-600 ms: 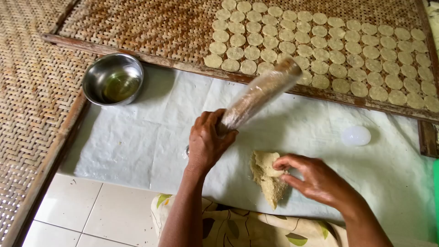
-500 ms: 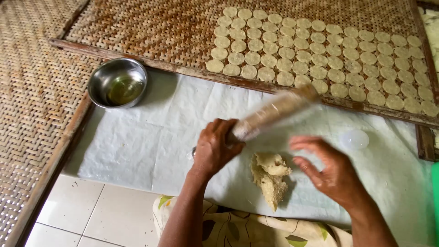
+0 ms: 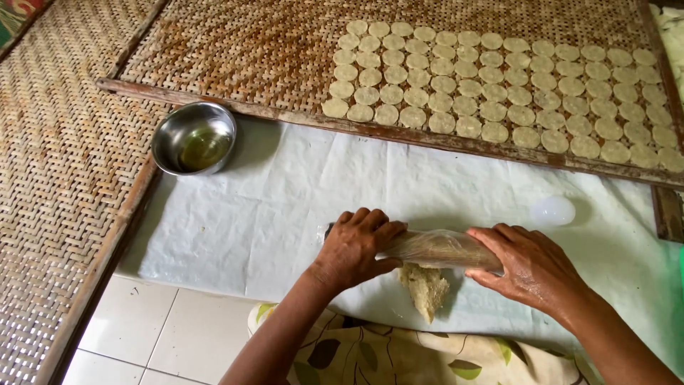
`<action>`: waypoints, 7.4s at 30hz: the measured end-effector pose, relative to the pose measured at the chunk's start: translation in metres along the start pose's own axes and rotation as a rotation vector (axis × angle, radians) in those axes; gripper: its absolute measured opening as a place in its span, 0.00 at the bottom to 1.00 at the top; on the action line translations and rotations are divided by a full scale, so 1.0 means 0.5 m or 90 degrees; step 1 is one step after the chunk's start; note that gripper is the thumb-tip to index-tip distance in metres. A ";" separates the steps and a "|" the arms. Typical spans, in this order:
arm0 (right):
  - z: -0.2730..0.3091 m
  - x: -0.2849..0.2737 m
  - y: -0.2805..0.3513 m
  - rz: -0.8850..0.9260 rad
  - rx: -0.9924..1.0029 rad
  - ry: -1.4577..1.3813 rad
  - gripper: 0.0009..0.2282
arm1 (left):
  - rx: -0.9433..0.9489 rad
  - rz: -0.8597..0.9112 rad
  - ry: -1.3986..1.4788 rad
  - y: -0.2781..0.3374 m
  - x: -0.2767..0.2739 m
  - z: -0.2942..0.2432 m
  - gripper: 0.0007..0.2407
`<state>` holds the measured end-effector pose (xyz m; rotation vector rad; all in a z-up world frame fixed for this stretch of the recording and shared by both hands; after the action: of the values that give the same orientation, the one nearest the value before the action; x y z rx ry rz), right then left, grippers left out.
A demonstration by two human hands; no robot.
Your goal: Flattening a large piece of dough using a plastic-wrapped rolling pin on a flat work surface.
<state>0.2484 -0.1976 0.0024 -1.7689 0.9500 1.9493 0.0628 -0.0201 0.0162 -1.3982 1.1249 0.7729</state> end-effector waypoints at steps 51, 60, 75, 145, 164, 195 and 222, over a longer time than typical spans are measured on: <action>0.062 0.002 -0.098 -0.045 0.238 -0.505 0.34 | -0.456 -0.044 0.135 0.104 0.149 0.076 0.02; 0.047 0.020 -0.100 -0.036 0.251 -0.510 0.35 | -0.541 0.005 0.230 0.121 0.114 0.081 0.03; 0.086 -0.011 -0.045 0.155 0.221 -0.459 0.32 | -0.535 0.009 0.231 0.110 0.096 0.076 0.05; 0.034 0.056 -0.048 -0.498 -0.118 -0.012 0.30 | -0.225 0.031 -0.175 0.030 0.133 0.070 0.27; 0.037 0.090 0.079 -0.261 -0.120 -0.021 0.34 | -0.002 -0.020 -0.066 0.060 0.052 -0.055 0.31; 0.028 0.030 -0.211 -0.136 -0.047 -0.086 0.29 | -0.176 0.008 -0.132 -0.085 0.089 0.167 0.33; -0.006 0.062 -0.047 0.200 -0.047 -0.117 0.24 | -0.110 0.342 0.058 0.053 0.189 0.105 0.31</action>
<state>0.2609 -0.1884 -0.0333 -1.5166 1.1605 2.3202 0.0770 0.0146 -0.0884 -1.2910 1.5650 1.2176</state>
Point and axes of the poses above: each hand's wrist, its own y-axis away from the middle knuckle, its own x-axis out of the palm, z = x × y, the point moved 7 cm from there along -y, towards the middle knuckle, and after that the axes turned 13 degrees about x, right-handed, at the moved point
